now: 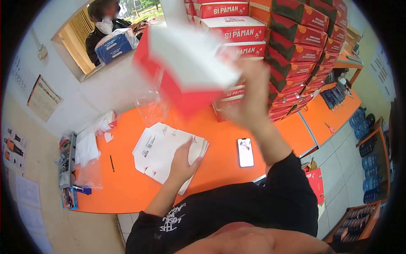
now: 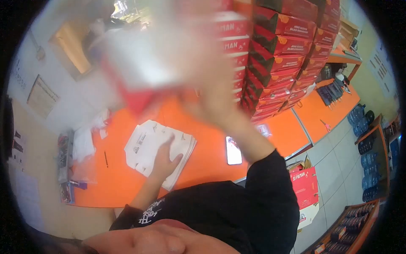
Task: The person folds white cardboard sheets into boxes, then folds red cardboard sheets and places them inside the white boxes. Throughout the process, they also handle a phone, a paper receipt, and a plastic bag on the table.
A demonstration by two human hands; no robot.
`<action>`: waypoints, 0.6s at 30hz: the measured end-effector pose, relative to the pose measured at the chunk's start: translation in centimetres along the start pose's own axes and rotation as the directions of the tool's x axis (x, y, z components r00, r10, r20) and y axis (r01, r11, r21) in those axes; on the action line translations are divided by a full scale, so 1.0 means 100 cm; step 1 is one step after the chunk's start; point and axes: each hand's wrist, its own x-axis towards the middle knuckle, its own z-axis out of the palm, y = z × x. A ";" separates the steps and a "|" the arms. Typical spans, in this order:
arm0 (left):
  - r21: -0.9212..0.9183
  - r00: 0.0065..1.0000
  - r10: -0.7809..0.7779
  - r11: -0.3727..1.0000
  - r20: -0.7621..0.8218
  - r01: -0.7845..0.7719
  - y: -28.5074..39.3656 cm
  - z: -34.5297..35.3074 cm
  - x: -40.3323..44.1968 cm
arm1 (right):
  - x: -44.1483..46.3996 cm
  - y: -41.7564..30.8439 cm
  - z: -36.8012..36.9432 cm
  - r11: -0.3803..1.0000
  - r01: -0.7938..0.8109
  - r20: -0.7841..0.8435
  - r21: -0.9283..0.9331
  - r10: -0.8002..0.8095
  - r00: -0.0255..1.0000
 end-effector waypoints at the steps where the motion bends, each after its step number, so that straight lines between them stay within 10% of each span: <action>1: 0.057 0.995 -0.047 0.997 0.093 0.042 -0.023 0.016 -0.009 | 0.021 0.024 -0.001 0.987 -0.019 -0.013 -0.160 0.017 1.000; 3: 0.498 0.918 -0.376 0.825 0.129 0.268 -0.040 0.045 -0.039 | 0.045 0.093 0.008 0.946 0.070 -0.004 -0.316 -0.075 0.997; 6: 0.532 0.833 -0.535 0.751 0.144 0.391 -0.052 0.067 -0.067 | 0.069 0.122 0.015 0.903 0.053 0.368 -0.426 0.119 0.922; 18: 0.569 0.834 -0.523 0.745 0.175 0.348 -0.044 0.065 -0.059 | 0.070 0.097 0.067 0.832 -0.292 0.178 -0.471 0.414 0.893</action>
